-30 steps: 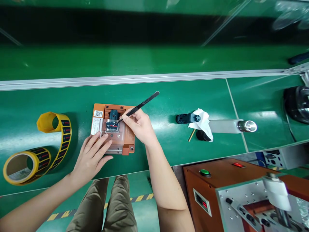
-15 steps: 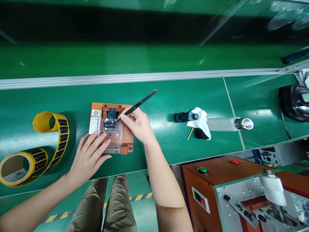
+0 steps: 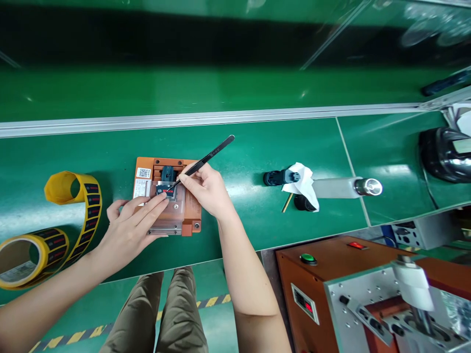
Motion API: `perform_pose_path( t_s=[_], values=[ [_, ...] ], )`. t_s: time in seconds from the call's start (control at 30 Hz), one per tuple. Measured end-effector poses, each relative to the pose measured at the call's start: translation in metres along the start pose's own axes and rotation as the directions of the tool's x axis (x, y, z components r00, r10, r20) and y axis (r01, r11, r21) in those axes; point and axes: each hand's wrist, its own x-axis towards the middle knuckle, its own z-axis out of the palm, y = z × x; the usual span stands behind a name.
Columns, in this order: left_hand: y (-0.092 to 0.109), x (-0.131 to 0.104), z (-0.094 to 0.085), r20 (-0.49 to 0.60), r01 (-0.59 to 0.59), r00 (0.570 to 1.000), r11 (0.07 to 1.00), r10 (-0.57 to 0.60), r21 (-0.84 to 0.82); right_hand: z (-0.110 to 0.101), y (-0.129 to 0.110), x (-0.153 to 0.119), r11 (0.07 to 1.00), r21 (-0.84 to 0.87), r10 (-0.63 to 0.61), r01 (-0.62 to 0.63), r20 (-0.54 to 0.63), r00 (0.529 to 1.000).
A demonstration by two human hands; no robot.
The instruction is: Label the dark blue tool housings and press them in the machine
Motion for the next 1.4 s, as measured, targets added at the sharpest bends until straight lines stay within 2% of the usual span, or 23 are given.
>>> perform_pose_path(
  t_s=[0.17, 0.23, 0.3, 0.37, 0.43, 0.47, 0.53, 0.57, 0.6, 0.67, 0.7, 0.73, 0.83, 0.93, 1.03, 1.07, 1.1, 1.17, 1.23, 1.3, 1.4],
  values=[
    [0.002, 0.002, -0.004, 0.039, -0.005, 0.999, 1.0, 0.004, 0.023, 0.003, 0.0, 0.0, 0.999, 0.012, 0.031, -0.031, -0.007, 0.999],
    [0.002, 0.003, -0.004, 0.047, -0.006, 0.999, 1.0, 0.006, 0.01, 0.004, -0.002, -0.002, 0.997, 0.072, 0.041, -0.037, -0.054, 0.998],
    [-0.001, 0.004, -0.002, 0.03, -0.01, 0.999, 0.999, 0.012, -0.041, 0.003, -0.003, -0.006, 0.989, 0.148, 0.024, 0.005, -0.193, 0.981],
    [-0.007, 0.008, 0.003, -0.035, 0.034, 0.999, 0.992, -0.038, -0.119, -0.002, -0.002, -0.013, 0.982, 0.174, -0.002, 0.074, -0.383, 0.924],
    [-0.014, 0.014, 0.009, -0.095, 0.12, 0.985, 0.969, -0.142, -0.214, -0.009, 0.003, -0.024, 0.99, 0.097, -0.036, 0.101, -0.523, 0.852],
    [-0.017, 0.017, 0.012, -0.109, 0.154, 0.976, 0.953, -0.187, -0.26, -0.012, 0.007, -0.029, 0.997, 0.012, -0.057, 0.076, -0.562, 0.825],
    [-0.019, 0.019, 0.013, -0.169, 0.14, 0.965, 0.936, -0.202, -0.322, -0.018, 0.018, -0.042, 0.976, -0.215, -0.095, -0.042, -0.591, 0.801],
    [-0.017, 0.017, 0.012, -0.244, 0.086, 0.955, 0.942, -0.171, -0.324, -0.02, 0.024, -0.047, 0.937, -0.332, -0.109, -0.114, -0.584, 0.805],
    [-0.014, 0.012, 0.01, -0.349, 0.013, 0.929, 0.953, -0.124, -0.303, -0.022, 0.031, -0.052, 0.882, -0.439, -0.122, -0.173, -0.566, 0.816],
    [-0.004, -0.006, 0.005, -0.559, -0.16, 0.829, 0.959, 0.003, -0.233, -0.024, 0.043, -0.061, 0.757, -0.616, -0.166, -0.217, -0.503, 0.848],
    [0.003, -0.018, 0.003, -0.607, -0.24, 0.792, 0.946, 0.062, -0.218, -0.026, 0.049, -0.064, 0.696, -0.685, -0.191, -0.215, -0.465, 0.864],
    [0.009, -0.031, 0.001, -0.611, -0.305, 0.784, 0.925, 0.109, -0.226, -0.027, 0.055, -0.066, 0.635, -0.743, -0.211, -0.212, -0.43, 0.878],
    [0.023, -0.07, 0.006, -0.463, -0.391, 0.855, 0.876, 0.232, -0.283, -0.035, 0.069, -0.071, 0.484, -0.839, -0.215, -0.25, -0.391, 0.895],
    [0.026, -0.098, 0.024, -0.326, -0.386, 0.897, 0.889, 0.299, -0.247, -0.043, 0.074, -0.076, 0.427, -0.862, -0.237, -0.274, -0.399, 0.886],
    [0.019, -0.109, 0.043, -0.319, -0.287, 0.926, 0.926, 0.203, -0.244, -0.041, 0.063, -0.078, 0.458, -0.863, -0.337, -0.213, -0.39, 0.857],
    [0.015, -0.109, 0.048, -0.354, -0.233, 0.925, 0.94, 0.135, -0.251, -0.037, 0.057, -0.077, 0.488, -0.861, -0.352, -0.145, -0.345, 0.87],
    [0.011, -0.108, 0.052, -0.392, -0.172, 0.918, 0.95, 0.058, -0.261, -0.032, 0.049, -0.075, 0.525, -0.85, -0.347, -0.04, -0.258, 0.902],
    [0.002, -0.104, 0.057, -0.428, -0.049, 0.9, 0.956, -0.083, -0.288, -0.019, 0.036, -0.067, 0.615, -0.757, -0.307, 0.22, 0.027, 0.951],
    [-0.006, -0.098, 0.061, -0.401, 0.058, 0.897, 0.948, -0.187, -0.313, -0.008, 0.029, -0.055, 0.684, -0.617, -0.269, 0.39, 0.283, 0.921],
    [-0.011, -0.092, 0.064, -0.341, 0.14, 0.902, 0.927, -0.264, -0.348, -0.003, 0.03, -0.043, 0.713, -0.564, -0.23, 0.417, 0.374, 0.899],
    [-0.013, -0.088, 0.068, -0.271, 0.212, 0.904, 0.895, -0.332, -0.392, -0.002, 0.039, -0.033, 0.735, -0.563, -0.175, 0.379, 0.383, 0.907]
  ],
)
